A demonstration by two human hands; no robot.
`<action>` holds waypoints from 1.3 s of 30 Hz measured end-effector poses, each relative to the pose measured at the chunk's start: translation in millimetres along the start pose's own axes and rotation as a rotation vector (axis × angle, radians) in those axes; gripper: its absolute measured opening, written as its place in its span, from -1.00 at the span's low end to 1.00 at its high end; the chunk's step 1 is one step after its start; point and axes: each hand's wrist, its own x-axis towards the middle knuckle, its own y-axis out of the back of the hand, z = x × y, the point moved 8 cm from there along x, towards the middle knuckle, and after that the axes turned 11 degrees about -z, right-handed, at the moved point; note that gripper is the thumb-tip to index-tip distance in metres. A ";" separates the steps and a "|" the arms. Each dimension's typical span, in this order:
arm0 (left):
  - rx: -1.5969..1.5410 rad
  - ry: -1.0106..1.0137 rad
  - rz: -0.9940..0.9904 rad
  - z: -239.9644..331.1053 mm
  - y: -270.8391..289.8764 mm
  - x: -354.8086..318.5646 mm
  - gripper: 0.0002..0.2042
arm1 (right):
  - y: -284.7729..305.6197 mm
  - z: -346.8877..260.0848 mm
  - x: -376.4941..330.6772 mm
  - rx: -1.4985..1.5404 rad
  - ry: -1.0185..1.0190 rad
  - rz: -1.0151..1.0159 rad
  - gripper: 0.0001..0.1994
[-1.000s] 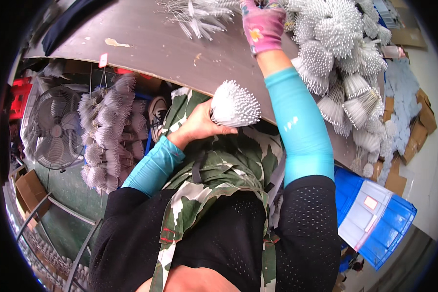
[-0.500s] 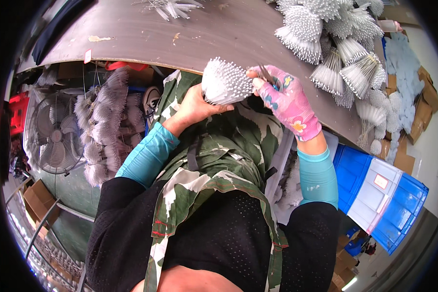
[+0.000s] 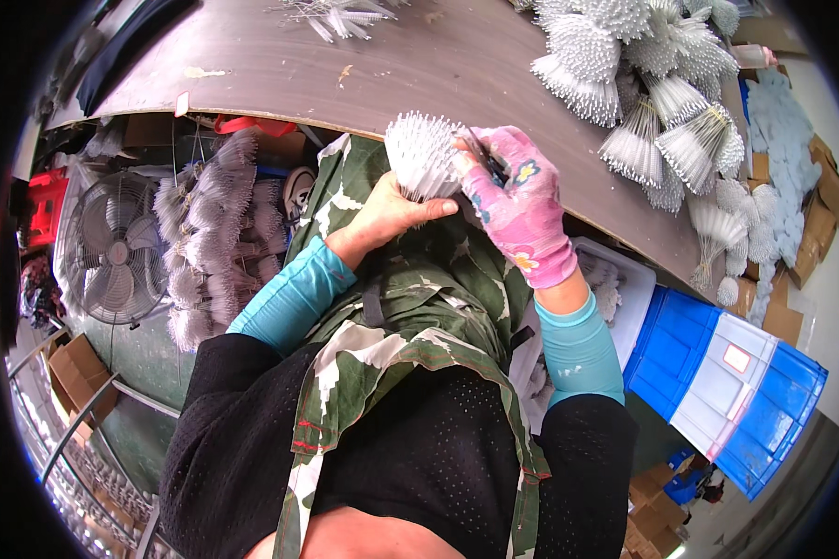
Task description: Manual assembly of white plastic branch-like components into bundles secured by rubber bands.
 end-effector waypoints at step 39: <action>0.148 -0.106 -0.041 -3.8 -14.0 5.9 -0.39 | 8.2 -11.2 -23.4 -0.306 0.083 -0.026 -0.82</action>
